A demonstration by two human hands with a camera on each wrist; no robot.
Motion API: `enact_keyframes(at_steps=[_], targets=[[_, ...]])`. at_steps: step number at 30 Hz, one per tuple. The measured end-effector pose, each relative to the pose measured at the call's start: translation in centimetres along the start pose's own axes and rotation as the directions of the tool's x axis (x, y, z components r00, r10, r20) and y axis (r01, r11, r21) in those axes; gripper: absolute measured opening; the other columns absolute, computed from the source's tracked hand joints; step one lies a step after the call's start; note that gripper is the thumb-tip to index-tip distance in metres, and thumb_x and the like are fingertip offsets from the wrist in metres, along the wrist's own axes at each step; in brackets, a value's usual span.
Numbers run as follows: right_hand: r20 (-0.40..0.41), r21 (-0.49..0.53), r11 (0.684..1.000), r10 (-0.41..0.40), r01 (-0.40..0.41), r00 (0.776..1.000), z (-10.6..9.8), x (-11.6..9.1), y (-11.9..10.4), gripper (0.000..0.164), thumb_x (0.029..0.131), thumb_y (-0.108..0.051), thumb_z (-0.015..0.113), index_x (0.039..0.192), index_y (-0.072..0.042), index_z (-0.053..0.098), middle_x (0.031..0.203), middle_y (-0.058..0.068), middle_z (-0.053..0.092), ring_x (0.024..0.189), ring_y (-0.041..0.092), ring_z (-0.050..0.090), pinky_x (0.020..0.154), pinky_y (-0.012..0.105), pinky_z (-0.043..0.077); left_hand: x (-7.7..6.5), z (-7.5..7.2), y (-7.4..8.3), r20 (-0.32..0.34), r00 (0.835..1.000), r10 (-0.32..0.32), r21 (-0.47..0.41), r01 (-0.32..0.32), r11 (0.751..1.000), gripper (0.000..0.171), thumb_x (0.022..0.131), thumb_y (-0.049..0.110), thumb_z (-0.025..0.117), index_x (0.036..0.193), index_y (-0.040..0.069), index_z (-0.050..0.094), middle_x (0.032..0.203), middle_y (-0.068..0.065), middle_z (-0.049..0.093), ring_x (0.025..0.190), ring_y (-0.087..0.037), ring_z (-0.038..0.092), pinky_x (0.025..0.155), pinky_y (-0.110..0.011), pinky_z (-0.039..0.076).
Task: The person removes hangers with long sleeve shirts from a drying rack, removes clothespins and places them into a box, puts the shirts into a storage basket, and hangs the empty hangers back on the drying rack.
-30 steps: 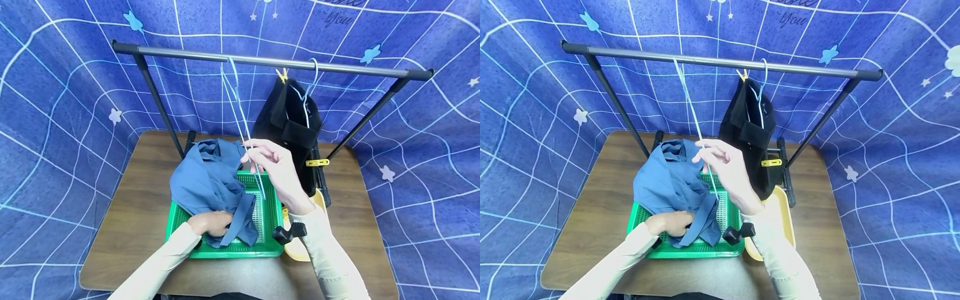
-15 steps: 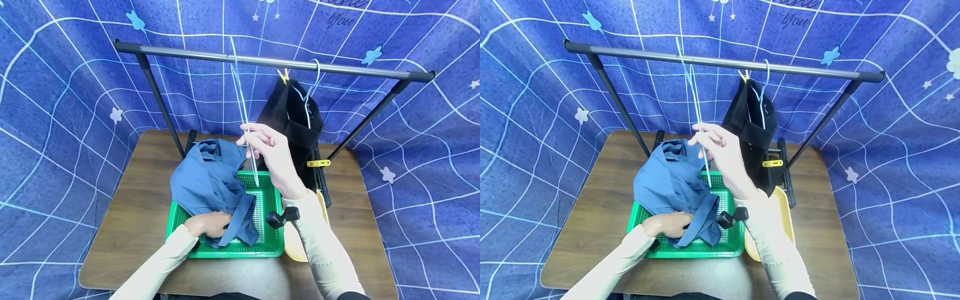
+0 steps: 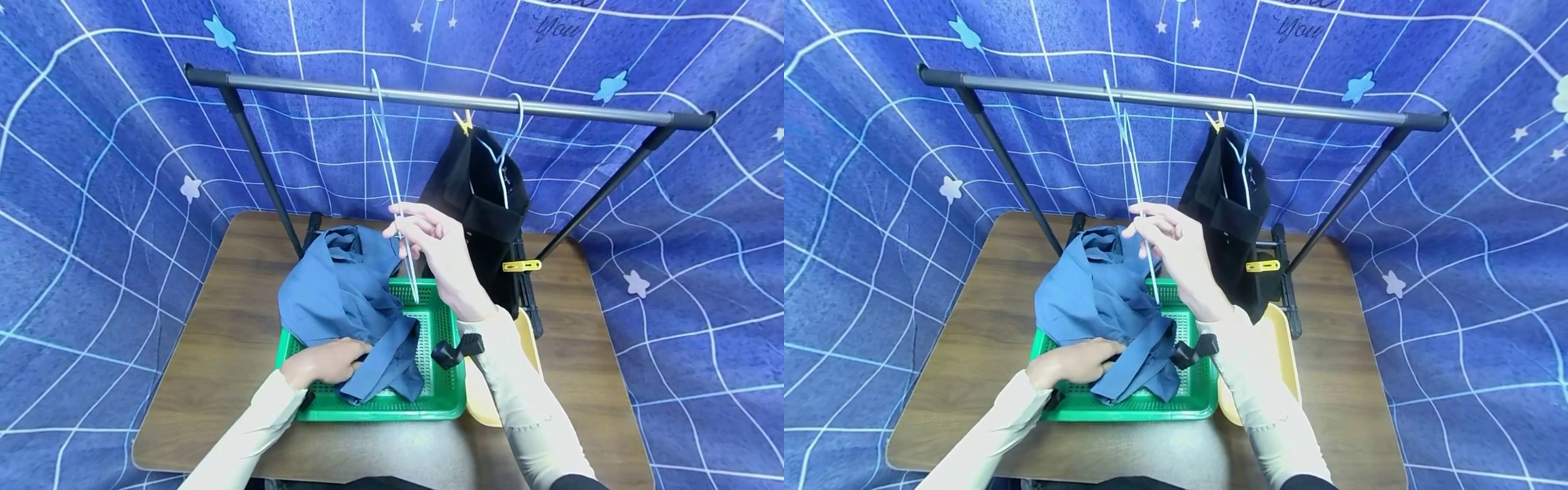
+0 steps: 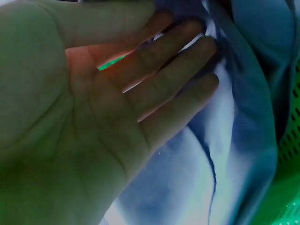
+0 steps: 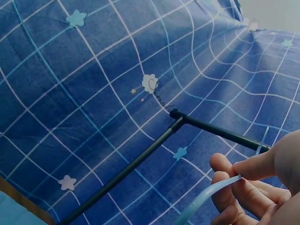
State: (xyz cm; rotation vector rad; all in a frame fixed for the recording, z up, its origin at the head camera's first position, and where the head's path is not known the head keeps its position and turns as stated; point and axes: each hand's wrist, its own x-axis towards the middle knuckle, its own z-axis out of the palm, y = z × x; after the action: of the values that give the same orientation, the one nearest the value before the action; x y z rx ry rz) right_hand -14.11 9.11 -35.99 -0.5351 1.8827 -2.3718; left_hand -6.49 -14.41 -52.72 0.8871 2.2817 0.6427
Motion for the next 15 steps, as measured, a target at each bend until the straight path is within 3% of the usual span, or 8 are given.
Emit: enact_keyframes(at_steps=[3,11,15], targets=[[-0.005,-0.005,1.000,0.006,-0.006,1.000,0.0,0.0,0.1,0.028,0.105,-0.012,0.068,0.130,0.000,0.071,0.092,0.006,0.079,0.064,0.017,0.062,0.062,0.024,0.043,-0.7,-0.4,0.2,-0.022,0.999,-0.031,-0.018,0.030,0.999,0.037,0.111,0.006,0.052,0.146,0.001,0.062,0.144,-0.015,0.066,0.137,-0.034,0.060,0.115,-0.050,0.048],[-0.026,-0.049,0.999,0.008,-0.009,1.000,-0.3,-0.2,0.9,0.031,0.106,-0.015,0.068,0.133,0.000,0.070,0.093,0.007,0.079,0.065,0.018,0.062,0.061,0.022,0.045,-1.7,-0.7,0.5,-0.055,0.993,-0.109,-0.122,0.101,0.987,0.037,0.111,0.009,0.056,0.147,0.002,0.061,0.144,-0.014,0.065,0.135,-0.032,0.061,0.111,-0.050,0.050],[-0.036,-0.073,0.997,-0.012,0.010,0.999,-0.4,-0.3,1.3,0.028,0.107,-0.015,0.068,0.132,-0.004,0.072,0.094,0.010,0.078,0.065,0.019,0.062,0.060,0.023,0.044,-2.1,-1.0,0.3,-0.073,0.992,-0.106,-0.171,0.092,0.981,0.037,0.111,0.010,0.058,0.147,0.002,0.061,0.139,-0.011,0.068,0.127,-0.028,0.065,0.107,-0.047,0.053]])
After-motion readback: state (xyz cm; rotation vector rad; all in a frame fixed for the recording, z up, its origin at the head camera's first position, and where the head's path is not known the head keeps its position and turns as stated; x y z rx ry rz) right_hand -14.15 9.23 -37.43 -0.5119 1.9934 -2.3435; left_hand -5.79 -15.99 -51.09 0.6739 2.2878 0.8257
